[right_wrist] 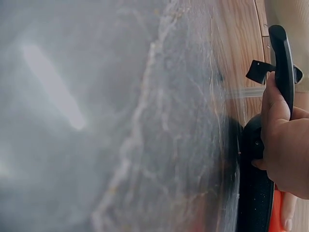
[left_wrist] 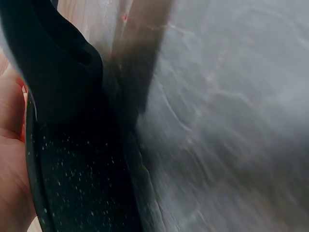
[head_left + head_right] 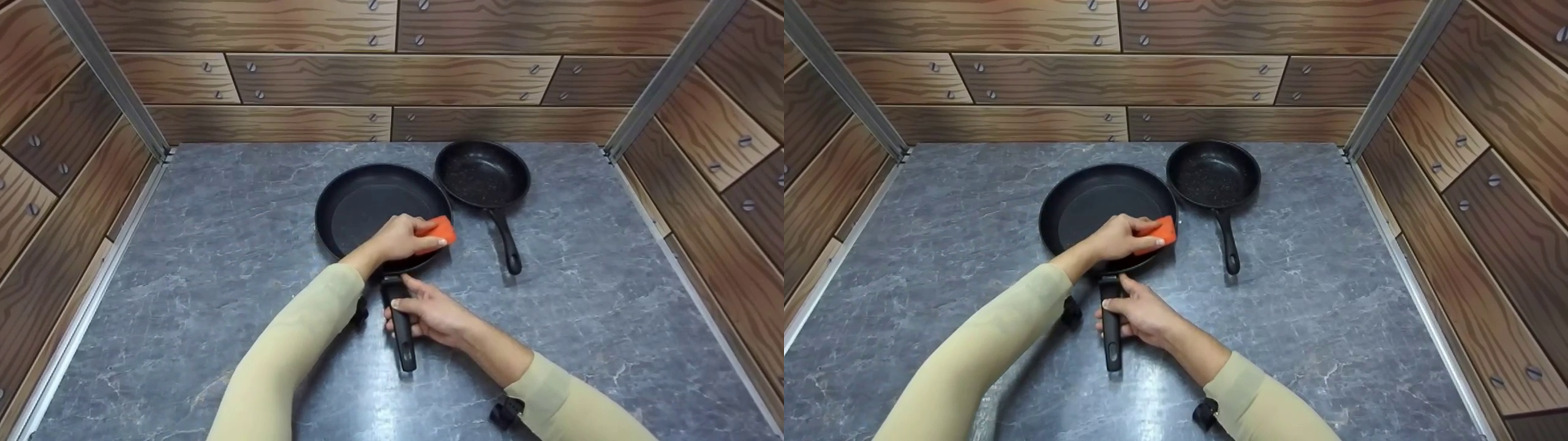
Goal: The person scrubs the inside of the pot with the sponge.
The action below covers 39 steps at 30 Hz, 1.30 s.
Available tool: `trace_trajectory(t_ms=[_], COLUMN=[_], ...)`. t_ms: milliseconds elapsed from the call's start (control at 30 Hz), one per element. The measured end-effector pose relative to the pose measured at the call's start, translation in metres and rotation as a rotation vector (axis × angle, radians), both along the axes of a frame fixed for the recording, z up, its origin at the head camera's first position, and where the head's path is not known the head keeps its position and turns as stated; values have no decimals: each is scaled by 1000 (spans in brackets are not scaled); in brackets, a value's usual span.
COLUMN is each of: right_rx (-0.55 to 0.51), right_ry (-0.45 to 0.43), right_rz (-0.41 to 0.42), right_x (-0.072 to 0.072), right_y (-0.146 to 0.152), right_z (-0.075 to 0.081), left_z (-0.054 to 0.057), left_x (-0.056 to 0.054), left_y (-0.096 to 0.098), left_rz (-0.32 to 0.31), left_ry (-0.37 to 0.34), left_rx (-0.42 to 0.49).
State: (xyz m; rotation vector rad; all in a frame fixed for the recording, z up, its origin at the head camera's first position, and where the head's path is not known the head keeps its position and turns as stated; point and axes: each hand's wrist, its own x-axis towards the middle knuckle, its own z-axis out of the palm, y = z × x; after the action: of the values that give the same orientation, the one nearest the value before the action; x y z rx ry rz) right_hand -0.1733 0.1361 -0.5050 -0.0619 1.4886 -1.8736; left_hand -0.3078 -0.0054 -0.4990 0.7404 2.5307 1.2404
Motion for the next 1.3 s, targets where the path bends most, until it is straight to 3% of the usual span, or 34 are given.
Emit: trace_trajectory(t_ms=[100, 300, 367, 600, 1000, 1300], right_rx=[3, 7, 10, 21, -4, 4], right_ry=[-4, -14, -19, -19, -11, -17], right_rz=[-2, -1, -3, -15, -21, -31], right_x=[0, 2, 2, 2, 5, 6], right_y=[0, -1, -1, 0, -3, -3], right_z=[0, 2, 2, 3, 1, 1], left_z=[3, 13, 14, 10, 1, 1], left_x=[-3, -11, -11, -10, -17, -24], left_y=[-2, -14, -14, -6, 7, 4], left_rz=[-38, -191, -206, -179, -53, -82], left_ry=[-14, -47, -33, 32, 74, 124], left_rx=[-34, -164, -184, -179, -191, -294])
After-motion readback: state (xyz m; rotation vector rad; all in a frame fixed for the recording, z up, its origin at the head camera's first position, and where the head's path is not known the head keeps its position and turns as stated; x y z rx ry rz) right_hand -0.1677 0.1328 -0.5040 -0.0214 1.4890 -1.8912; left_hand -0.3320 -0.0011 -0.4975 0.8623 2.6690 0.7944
